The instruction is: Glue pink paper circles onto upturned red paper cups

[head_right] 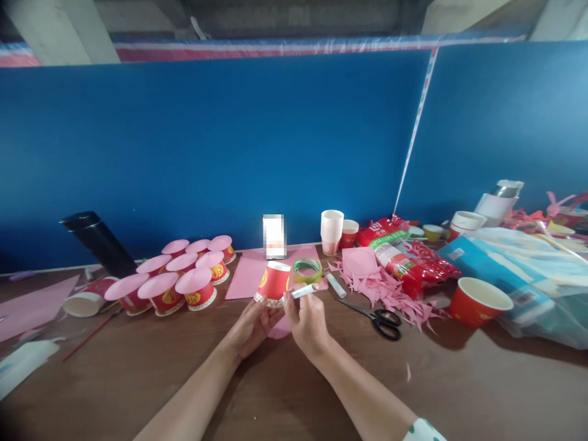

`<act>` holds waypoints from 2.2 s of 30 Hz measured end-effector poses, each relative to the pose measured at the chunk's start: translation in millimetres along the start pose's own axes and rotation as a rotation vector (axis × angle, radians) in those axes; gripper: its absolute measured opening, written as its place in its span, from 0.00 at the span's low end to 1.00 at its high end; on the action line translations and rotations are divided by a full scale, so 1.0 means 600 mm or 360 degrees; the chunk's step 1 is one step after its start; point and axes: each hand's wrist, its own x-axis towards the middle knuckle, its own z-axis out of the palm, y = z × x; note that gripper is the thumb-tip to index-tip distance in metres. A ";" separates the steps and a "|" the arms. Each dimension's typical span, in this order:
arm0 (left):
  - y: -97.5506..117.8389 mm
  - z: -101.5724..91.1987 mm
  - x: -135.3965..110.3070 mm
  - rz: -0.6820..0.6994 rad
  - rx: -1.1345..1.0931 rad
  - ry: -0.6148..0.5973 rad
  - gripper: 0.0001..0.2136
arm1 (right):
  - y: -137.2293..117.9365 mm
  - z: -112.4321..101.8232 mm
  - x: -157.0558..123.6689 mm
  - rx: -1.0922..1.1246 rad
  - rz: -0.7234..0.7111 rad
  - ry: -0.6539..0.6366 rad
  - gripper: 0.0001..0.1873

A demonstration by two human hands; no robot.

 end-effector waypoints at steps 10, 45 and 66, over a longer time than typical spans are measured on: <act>-0.003 -0.007 0.005 0.0022 -0.0019 0.0027 0.18 | 0.001 0.006 -0.001 -0.0035 0.0010 -0.0072 0.10; 0.001 0.006 0.000 0.0024 0.0081 0.0023 0.20 | 0.000 0.002 -0.001 0.0081 -0.0026 -0.0078 0.07; -0.003 0.005 0.002 0.0042 0.0063 0.0057 0.20 | 0.000 0.003 -0.002 0.0052 -0.0040 -0.0082 0.07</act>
